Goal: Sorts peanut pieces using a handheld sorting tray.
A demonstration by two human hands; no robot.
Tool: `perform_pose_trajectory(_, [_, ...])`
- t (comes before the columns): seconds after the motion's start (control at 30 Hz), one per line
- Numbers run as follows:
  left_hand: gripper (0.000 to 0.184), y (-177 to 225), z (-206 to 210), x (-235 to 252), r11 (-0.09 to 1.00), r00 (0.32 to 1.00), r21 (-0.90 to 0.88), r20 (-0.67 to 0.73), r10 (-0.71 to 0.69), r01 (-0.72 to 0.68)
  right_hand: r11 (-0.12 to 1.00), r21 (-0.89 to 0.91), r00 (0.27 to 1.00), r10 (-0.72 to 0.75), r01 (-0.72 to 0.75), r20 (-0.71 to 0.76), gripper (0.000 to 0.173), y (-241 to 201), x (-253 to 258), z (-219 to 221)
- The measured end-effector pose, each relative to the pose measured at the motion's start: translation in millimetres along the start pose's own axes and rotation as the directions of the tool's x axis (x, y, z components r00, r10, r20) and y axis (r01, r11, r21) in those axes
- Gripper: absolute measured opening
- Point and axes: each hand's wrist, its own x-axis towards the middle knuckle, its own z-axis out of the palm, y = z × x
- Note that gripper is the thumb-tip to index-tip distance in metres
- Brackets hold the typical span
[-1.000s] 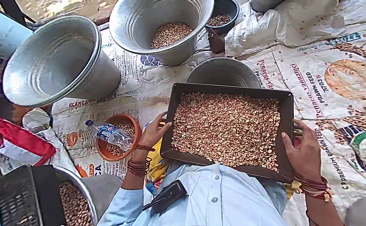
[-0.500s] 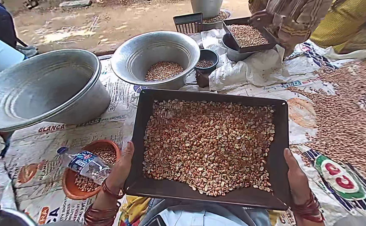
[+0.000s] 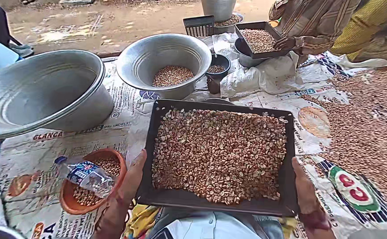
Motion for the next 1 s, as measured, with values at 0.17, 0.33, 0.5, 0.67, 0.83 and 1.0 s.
perform_pose_trajectory(0.17, [0.051,-21.2,15.3,19.3,0.960,0.953,0.015,0.118,-0.280,0.280,0.989,0.041,0.981,0.132,-0.140,0.144,0.038,27.7,18.1,-5.7])
perform_pose_trajectory(0.33, [0.042,18.2,-1.1,-5.8,0.994,0.994,-0.036,0.025,-0.102,0.103,0.998,0.042,0.997,0.037,-0.039,0.061,0.039,-6.2,-9.3,-3.7])
perform_pose_trajectory(0.5, [0.042,6.0,2.8,3.8,1.000,1.000,0.015,0.007,0.016,-0.016,0.999,0.035,0.995,0.012,-0.016,0.102,0.043,6.9,7.6,-8.3])
perform_pose_trajectory(0.67, [0.045,-14.0,20.2,16.3,0.957,0.954,-0.030,0.098,-0.283,0.287,0.994,0.027,0.985,0.101,-0.106,0.143,0.039,28.2,17.8,-8.7])
perform_pose_trajectory(0.83, [0.040,22.4,4.5,-6.8,0.996,0.999,-0.074,-0.005,-0.049,0.049,0.997,0.052,0.997,0.045,-0.048,0.062,0.041,-12.8,-6.5,-5.9])
perform_pose_trajectory(1.0, [0.041,3.0,0.5,8.3,1.000,1.000,-0.004,-0.002,-0.022,0.022,1.000,-0.001,0.992,-0.026,0.026,0.121,0.044,13.5,10.7,-10.1])
